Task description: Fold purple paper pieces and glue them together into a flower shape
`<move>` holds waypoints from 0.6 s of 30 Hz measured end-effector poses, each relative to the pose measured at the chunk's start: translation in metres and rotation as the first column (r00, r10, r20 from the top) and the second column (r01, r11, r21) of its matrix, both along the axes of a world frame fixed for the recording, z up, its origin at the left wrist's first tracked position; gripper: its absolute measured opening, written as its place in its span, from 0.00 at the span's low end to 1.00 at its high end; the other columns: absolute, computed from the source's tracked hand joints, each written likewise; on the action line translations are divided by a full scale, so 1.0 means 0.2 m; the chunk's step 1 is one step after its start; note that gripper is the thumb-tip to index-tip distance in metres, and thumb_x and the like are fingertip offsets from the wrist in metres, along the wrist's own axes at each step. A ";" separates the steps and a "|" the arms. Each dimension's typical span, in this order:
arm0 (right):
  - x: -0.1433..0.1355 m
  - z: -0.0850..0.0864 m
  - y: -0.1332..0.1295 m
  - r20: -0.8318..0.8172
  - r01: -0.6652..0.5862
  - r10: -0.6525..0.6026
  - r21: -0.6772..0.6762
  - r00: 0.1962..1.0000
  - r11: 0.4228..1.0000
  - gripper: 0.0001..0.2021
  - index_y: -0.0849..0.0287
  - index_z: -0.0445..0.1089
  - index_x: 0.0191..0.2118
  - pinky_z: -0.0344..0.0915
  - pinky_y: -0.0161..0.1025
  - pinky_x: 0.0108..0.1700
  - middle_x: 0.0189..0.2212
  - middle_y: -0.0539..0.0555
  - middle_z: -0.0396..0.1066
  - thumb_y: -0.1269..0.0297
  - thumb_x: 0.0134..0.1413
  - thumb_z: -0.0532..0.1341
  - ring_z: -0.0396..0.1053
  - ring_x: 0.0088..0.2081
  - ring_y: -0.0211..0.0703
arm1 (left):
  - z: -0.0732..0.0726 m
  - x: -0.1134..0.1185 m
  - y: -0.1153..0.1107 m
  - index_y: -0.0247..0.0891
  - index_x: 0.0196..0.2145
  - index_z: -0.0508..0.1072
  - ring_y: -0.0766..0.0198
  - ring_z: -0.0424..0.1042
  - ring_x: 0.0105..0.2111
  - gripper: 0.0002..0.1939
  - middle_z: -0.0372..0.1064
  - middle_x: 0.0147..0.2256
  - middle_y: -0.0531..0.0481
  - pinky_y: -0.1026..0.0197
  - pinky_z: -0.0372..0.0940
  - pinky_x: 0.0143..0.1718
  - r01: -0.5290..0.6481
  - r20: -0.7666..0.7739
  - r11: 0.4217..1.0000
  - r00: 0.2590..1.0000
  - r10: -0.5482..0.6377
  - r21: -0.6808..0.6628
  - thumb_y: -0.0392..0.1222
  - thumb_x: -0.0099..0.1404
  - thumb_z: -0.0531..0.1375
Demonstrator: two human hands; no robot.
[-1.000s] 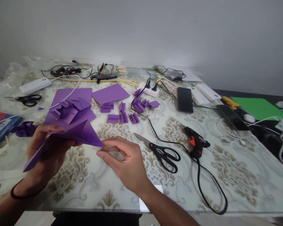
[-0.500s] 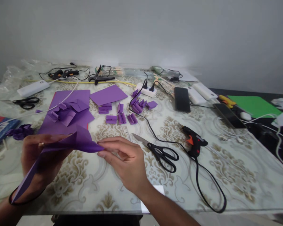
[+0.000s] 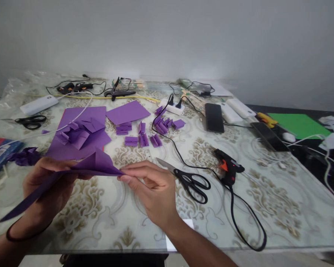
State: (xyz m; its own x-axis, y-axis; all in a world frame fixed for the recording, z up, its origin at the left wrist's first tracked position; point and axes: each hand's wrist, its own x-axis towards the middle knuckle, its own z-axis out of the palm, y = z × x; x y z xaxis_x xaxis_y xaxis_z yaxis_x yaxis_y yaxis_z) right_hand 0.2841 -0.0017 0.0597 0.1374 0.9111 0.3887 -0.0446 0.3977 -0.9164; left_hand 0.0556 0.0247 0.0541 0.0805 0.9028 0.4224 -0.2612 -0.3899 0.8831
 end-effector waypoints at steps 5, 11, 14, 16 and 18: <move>0.00 -0.01 -0.01 -0.035 0.002 -0.003 -0.020 0.999 1.000 0.11 0.48 0.86 0.38 0.78 0.34 0.38 0.33 0.47 0.83 0.75 0.59 0.71 0.81 0.34 0.38 | 0.02 0.00 -0.01 0.41 0.34 0.77 0.56 0.88 0.33 0.08 0.87 0.38 0.52 0.62 0.83 0.35 0.010 -0.017 0.995 1.000 -0.011 -0.099 0.34 0.68 0.72; -0.02 -0.05 0.00 -0.172 -0.008 -0.002 -0.059 0.985 0.998 0.07 0.51 0.85 0.36 0.78 0.37 0.37 0.34 0.50 0.81 0.73 0.61 0.71 0.80 0.32 0.40 | -0.02 -0.03 0.02 0.49 0.50 0.75 0.61 0.85 0.30 0.22 0.84 0.35 0.56 0.66 0.79 0.35 0.070 0.041 0.966 0.997 -0.062 -0.251 0.36 0.63 0.76; -0.04 -0.05 0.00 -0.136 -0.060 0.057 -0.013 0.989 0.998 0.09 0.50 0.85 0.38 0.79 0.37 0.41 0.35 0.51 0.83 0.75 0.60 0.72 0.82 0.37 0.41 | -0.07 -0.05 0.01 0.45 0.49 0.80 0.62 0.82 0.34 0.19 0.83 0.39 0.51 0.66 0.75 0.36 0.155 -0.136 0.961 0.972 -0.190 -0.231 0.36 0.61 0.76; -0.06 -0.05 -0.01 -0.090 -0.089 0.088 0.000 0.992 0.996 0.11 0.49 0.85 0.39 0.79 0.36 0.43 0.35 0.50 0.84 0.76 0.59 0.72 0.82 0.38 0.41 | -0.08 -0.05 0.02 0.41 0.38 0.83 0.62 0.78 0.31 0.07 0.80 0.35 0.50 0.65 0.72 0.33 0.140 -0.231 0.979 0.957 -0.173 -0.149 0.39 0.63 0.75; -0.08 -0.06 -0.02 -0.072 -0.108 0.108 0.007 0.992 0.994 0.12 0.48 0.85 0.39 0.80 0.35 0.42 0.36 0.49 0.85 0.77 0.57 0.73 0.83 0.39 0.40 | -0.09 -0.04 0.02 0.40 0.35 0.83 0.61 0.76 0.32 0.05 0.79 0.33 0.49 0.63 0.71 0.34 0.072 -0.225 0.996 0.971 -0.082 -0.055 0.43 0.67 0.72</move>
